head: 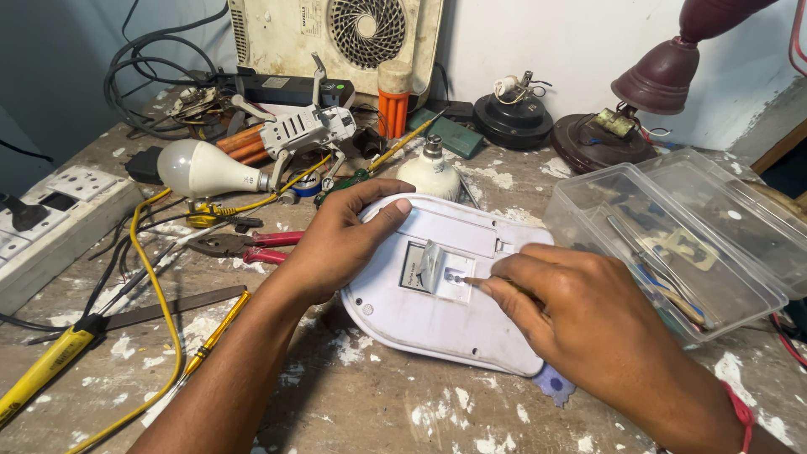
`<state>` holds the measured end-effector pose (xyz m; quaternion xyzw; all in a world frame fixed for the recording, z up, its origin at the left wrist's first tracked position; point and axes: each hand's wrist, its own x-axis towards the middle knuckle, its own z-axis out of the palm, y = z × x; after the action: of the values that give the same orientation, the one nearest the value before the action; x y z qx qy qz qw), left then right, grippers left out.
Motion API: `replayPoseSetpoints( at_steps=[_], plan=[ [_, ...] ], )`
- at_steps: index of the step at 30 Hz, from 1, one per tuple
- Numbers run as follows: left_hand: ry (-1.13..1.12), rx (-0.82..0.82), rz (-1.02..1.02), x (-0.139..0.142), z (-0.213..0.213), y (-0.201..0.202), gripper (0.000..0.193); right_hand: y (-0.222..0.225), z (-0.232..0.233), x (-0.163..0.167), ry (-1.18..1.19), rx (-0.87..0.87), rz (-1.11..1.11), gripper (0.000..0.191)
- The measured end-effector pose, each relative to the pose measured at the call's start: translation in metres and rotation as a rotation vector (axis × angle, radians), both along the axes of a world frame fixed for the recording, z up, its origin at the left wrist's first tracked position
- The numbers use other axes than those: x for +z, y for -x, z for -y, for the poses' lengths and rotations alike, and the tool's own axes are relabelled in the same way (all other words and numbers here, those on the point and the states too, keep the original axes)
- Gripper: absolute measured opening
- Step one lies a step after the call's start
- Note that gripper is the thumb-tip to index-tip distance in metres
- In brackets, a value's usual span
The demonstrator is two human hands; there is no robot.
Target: The person holds a white plastic ceiling light fixture base on a cluttered workbench and uses a yellow-handled screwdriver to loosen and remove screws from its central compartment and perimeter. They reposition the fixture and continue unscrewing screws around its edge throughout the clip.
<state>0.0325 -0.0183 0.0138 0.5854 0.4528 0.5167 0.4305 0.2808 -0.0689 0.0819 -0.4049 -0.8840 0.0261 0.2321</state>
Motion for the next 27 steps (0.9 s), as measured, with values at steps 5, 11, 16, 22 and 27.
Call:
replayPoseSetpoints(
  at_steps=[5,11,16,22,27],
  plan=[
    [-0.012,-0.003,0.002,-0.004,-0.003,0.002,0.038,-0.007,-0.004,-0.003,-0.064,0.110,0.036,0.024],
    [-0.017,0.025,-0.034,-0.004,-0.004,0.003,0.039,-0.014,-0.015,-0.009,0.034,0.102,-0.104,0.029],
    [-0.076,0.006,-0.054,-0.004,-0.004,0.004,0.039,-0.004,-0.015,-0.010,0.130,-0.054,-0.105,0.033],
    [-0.057,0.031,-0.116,0.001,0.001,0.001,0.038,0.001,-0.012,-0.004,0.271,-0.171,-0.061,0.034],
    [-0.078,0.045,-0.174,0.007,0.005,0.001,0.038,-0.007,-0.014,-0.005,0.106,0.015,-0.069,0.035]
  ],
)
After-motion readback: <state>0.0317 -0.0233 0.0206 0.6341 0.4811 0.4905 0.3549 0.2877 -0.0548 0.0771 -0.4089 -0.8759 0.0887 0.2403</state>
